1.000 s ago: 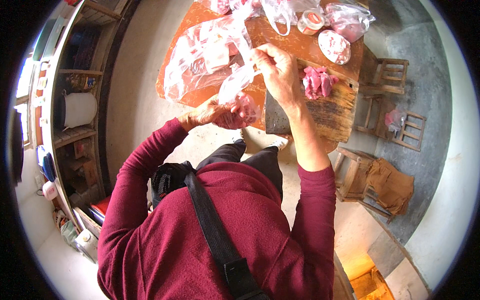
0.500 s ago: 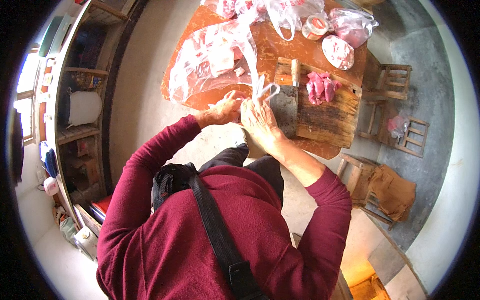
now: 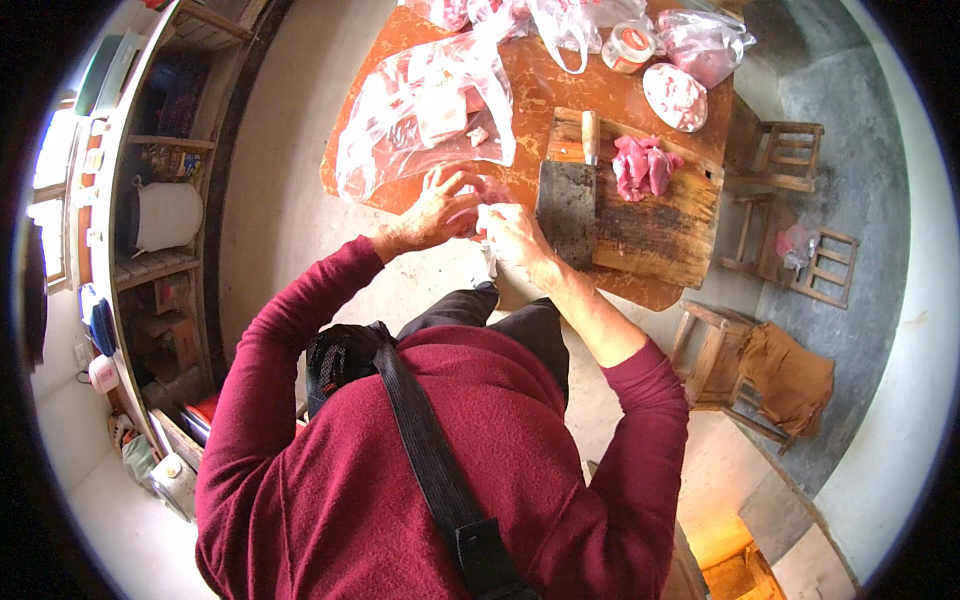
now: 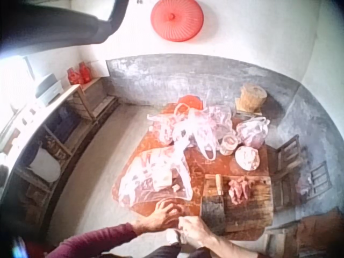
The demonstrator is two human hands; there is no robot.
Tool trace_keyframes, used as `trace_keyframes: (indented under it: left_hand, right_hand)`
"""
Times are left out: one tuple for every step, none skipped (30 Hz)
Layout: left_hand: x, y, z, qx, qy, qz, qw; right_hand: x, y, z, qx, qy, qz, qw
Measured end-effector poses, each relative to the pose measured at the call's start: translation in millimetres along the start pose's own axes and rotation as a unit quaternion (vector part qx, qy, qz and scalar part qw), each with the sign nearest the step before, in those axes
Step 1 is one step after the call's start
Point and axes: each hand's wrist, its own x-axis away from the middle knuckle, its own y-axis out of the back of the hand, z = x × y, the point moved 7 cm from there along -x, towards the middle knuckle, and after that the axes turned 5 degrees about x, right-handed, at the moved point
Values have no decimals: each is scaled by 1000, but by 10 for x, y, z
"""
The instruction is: The person places pieces of raw meat into clear plastic bags on a wooden table. They then tie the bags closed by hand and arrange them on the table.
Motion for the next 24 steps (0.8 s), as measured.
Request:
trace_keyframes:
  left_hand:
    - [2, 12, 22, -12, 18, -23, 999]
    - [-11, -6, 31, -27, 29, -10, 999]
    - [-19, -16, 44, -30, 41, -16, 999]
    - [-22, -40, 62, -33, 52, -22, 998]
    - [-35, -46, 82, -36, 62, -28, 997]
    - [-53, -34, 86, -18, 61, -40, 997]
    - [-74, -17, 91, 1, 59, -52, 997]
    - [-80, -6, 97, 19, 58, -63, 996]
    - [-81, 6, 117, 43, 68, -71, 994]
    - [-81, 22, 137, 67, 78, -80, 992]
    - [-81, 26, 151, 92, 87, -87, 988]
    - [-103, 54, 114, 93, 62, -90, 990]
    - [-105, 45, 112, 87, 59, -76, 992]
    - [-117, 72, 88, 79, 56, -63, 993]
    - [-131, 96, 54, 71, 53, -50, 995]
    - [-122, 123, 1, 60, 54, -37, 996]
    - [-127, 185, -78, 58, 38, -32, 997]
    - [-134, 234, -136, 56, 19, -26, 998]
    - [-148, 302, -200, 55, 1, -21, 998]
    - [-186, 396, -305, 79, -21, 18, 996]
    - [-217, 455, -339, 109, -15, 47, 993]
    - [-268, 560, -438, 138, -31, 48, 989]
    - [-330, 695, -569, 166, -45, 50, 984]
    - [-392, 822, -690, 201, -20, 60, 977]
  right_hand:
    - [27, -18, 13, -44, -20, 7, 999]
    - [42, -32, 10, -88, -40, 12, 995]
    - [22, -50, -24, -134, -47, 17, 990]
    - [-17, -73, -87, -179, -53, 21, 982]
    - [-47, -92, -117, -223, -59, 25, 973]
    - [-55, -93, -125, -243, -63, 20, 968]
    - [-59, -94, -128, -262, -66, 16, 963]
    - [-57, -98, -142, -282, -71, 12, 957]
    - [-54, -92, -138, -278, -79, 15, 957]
    - [-54, -73, -118, -274, -87, 17, 958]
    - [-50, -60, -122, -271, -96, 18, 958]
    - [-65, -7, -122, -182, -82, -4, 980]
    - [-85, 45, -116, -92, -67, -25, 993]
    - [-110, 92, -98, -2, -51, -46, 998]
    - [-112, 129, 43, 116, 44, -59, 990]
    - [-70, 156, 187, 233, 138, -72, 960]
    - [-6, 152, 334, 344, 229, -83, 907]
    - [16, 147, 391, 453, 254, -50, 853]
    - [147, 120, 579, 504, 401, -70, 762]
    - [222, 118, 712, 547, 470, -58, 691]
    - [302, 132, 839, 585, 531, -47, 611]
    - [412, 189, 956, 561, 613, -55, 553]
    - [446, 249, 1086, 542, 627, -66, 555]
    - [499, 305, 1224, 523, 641, -77, 556]
